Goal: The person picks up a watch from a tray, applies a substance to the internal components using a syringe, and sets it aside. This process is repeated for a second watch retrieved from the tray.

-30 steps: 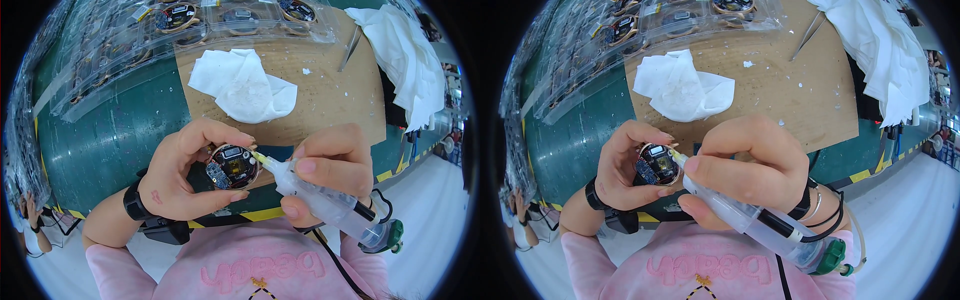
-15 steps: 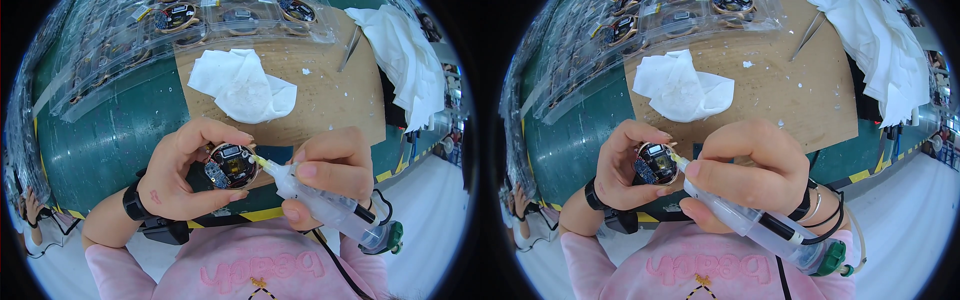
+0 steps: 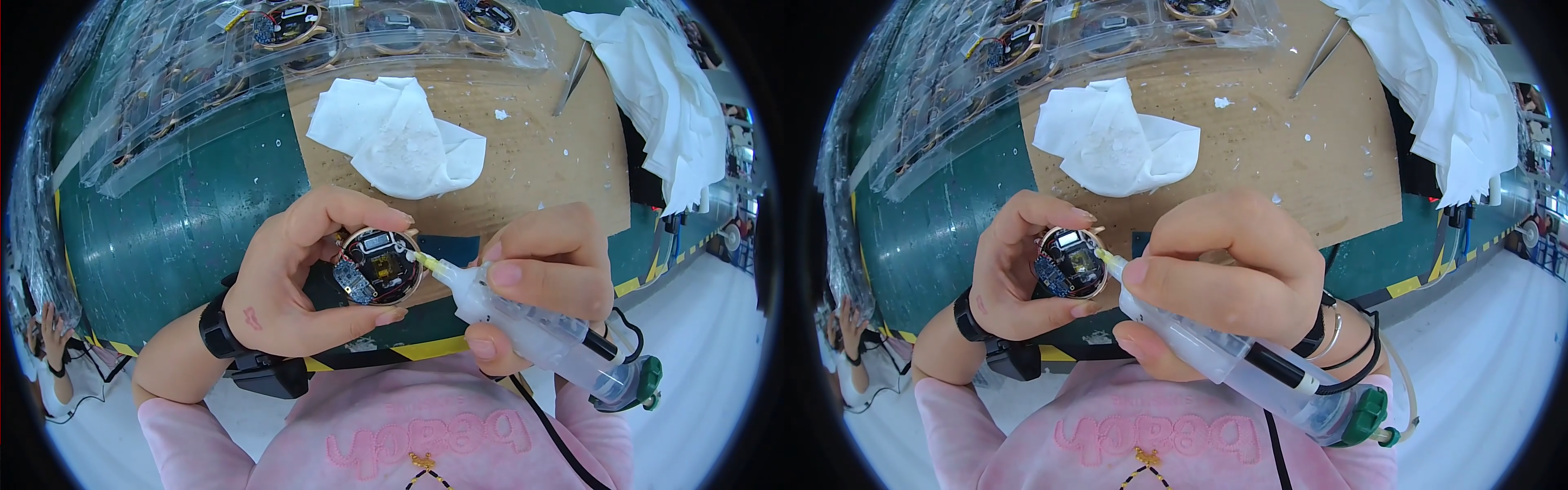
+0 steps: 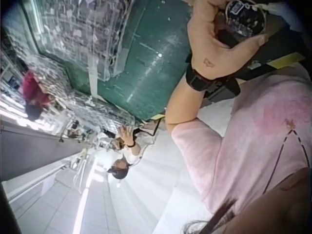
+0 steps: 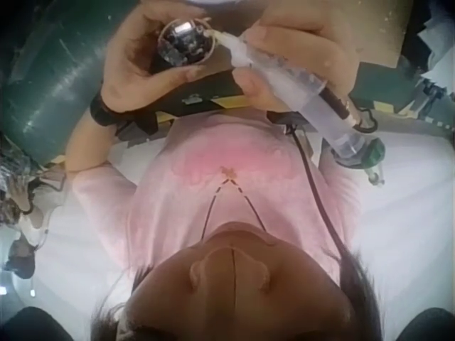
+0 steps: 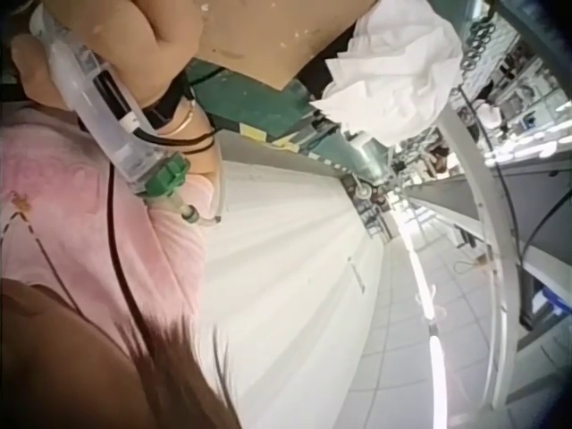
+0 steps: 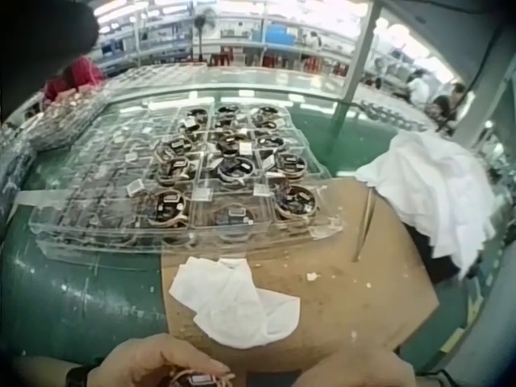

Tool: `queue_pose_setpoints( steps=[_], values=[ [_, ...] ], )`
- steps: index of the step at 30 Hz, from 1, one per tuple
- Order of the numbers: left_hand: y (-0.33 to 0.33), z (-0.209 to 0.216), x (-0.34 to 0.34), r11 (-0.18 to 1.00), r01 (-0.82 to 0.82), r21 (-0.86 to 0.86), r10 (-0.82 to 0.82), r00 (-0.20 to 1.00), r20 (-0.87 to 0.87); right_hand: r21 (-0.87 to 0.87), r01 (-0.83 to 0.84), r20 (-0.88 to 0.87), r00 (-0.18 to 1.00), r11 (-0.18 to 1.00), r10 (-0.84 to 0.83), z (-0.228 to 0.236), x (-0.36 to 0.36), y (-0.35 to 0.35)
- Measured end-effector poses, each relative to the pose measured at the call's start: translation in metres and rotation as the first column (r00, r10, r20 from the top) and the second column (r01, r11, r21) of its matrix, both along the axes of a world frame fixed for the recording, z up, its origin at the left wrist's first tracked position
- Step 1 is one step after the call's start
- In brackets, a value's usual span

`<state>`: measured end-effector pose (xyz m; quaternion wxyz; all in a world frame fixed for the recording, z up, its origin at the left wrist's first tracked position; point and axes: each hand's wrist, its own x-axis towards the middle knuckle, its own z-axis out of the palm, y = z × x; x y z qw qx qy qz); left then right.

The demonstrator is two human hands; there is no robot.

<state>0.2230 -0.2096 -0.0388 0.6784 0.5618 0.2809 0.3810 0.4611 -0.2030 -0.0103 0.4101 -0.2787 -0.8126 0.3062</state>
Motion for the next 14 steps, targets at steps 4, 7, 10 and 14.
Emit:
queue_pose_setpoints(
  steps=[4, 7, 10, 14],
  values=[
    [0.000, 0.001, 0.001, 1.000, -0.006, 0.003, 0.006, 1.000, -0.014, -0.013, 0.025, 0.029, 0.999, 1.000, -0.025, 0.003, 0.002, 0.001],
    [-0.001, -0.003, 0.002, 0.998, -0.001, 0.059, 0.007, 0.995, -0.103, -0.146, 0.037, 0.003, 0.999, 0.989, -0.037, 0.004, 0.003, 0.003],
    [-0.001, -0.005, 0.000, 0.993, 0.030, 0.111, -0.009, 0.983, -0.185, -0.242, 0.010, -0.028, 0.999, 0.970, -0.017, 0.000, 0.005, 0.009],
    [0.002, -0.006, -0.001, 0.969, 0.105, 0.222, -0.035, 0.954, -0.298, -0.284, -0.079, -0.045, 0.997, 0.955, 0.069, -0.004, 0.007, 0.017]
  ],
)
